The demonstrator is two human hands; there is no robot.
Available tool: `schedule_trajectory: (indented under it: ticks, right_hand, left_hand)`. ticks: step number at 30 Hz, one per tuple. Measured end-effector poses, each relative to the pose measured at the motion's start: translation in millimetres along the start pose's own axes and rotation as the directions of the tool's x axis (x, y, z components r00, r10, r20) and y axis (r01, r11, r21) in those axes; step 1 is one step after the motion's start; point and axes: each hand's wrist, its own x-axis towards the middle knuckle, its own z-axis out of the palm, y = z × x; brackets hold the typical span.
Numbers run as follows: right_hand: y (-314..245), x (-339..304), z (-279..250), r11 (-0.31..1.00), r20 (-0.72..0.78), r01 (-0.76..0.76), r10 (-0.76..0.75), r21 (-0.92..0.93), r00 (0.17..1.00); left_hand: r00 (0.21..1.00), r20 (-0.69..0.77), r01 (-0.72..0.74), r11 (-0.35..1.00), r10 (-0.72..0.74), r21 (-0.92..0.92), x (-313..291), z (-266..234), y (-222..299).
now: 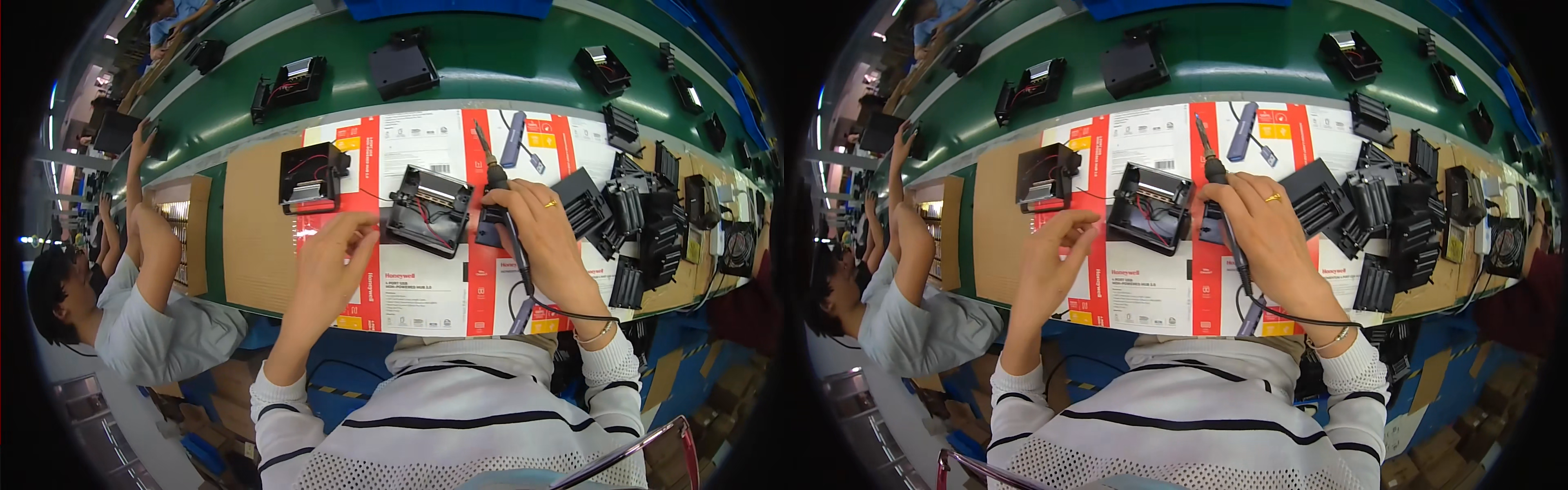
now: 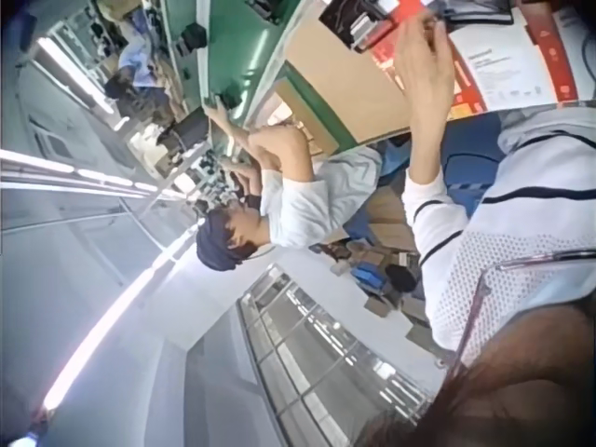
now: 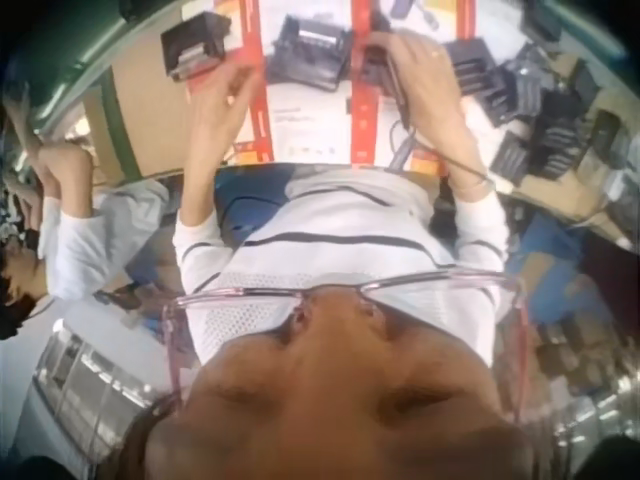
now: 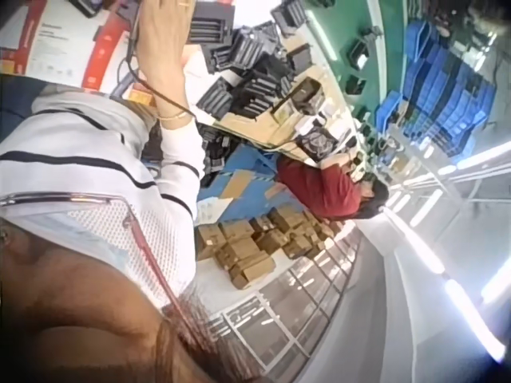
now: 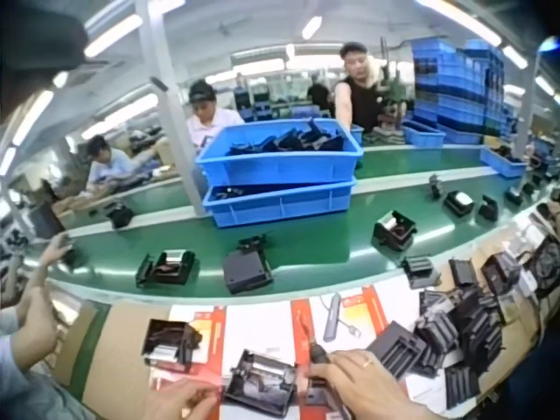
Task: Assemble plastic housings for electronic components on a manufacturing assembly line.
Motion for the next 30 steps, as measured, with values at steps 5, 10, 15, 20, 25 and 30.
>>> schedule_trajectory:
  ticks: [5,10,15,20,25,30]
  right_hand:
    - [18,10,5,0.994,-0.042,0.087,-0.091,-0.072,0.995]
    - [-7,-4,25,0.993,-0.212,0.120,-0.117,-0.002,0.970]
    - [-20,-8,43,0.991,-0.195,0.134,-0.135,-0.023,0.971]
    - [-20,-9,42,0.996,-0.211,0.084,-0.089,-0.030,0.973]
    - [-20,-5,39,0.996,-0.224,0.088,-0.088,-0.011,0.971]
    - [-17,-6,40,0.998,-0.215,0.059,-0.058,-0.001,0.975]
  left_hand:
    - [0.999,-0.038,0.011,0.984,-0.018,-0.176,29,2,-10]
    - [0.985,0.111,-0.054,0.838,0.135,-0.543,41,7,-5]
    - [0.863,0.065,-0.469,0.841,0.502,-0.268,42,23,-6]
    - [0.712,0.318,-0.659,0.752,0.626,-0.005,54,20,6]
    - [0.627,0.506,-0.626,0.770,0.592,-0.125,76,15,9]
    - [0.657,0.514,-0.590,0.800,0.552,-0.107,63,14,10]
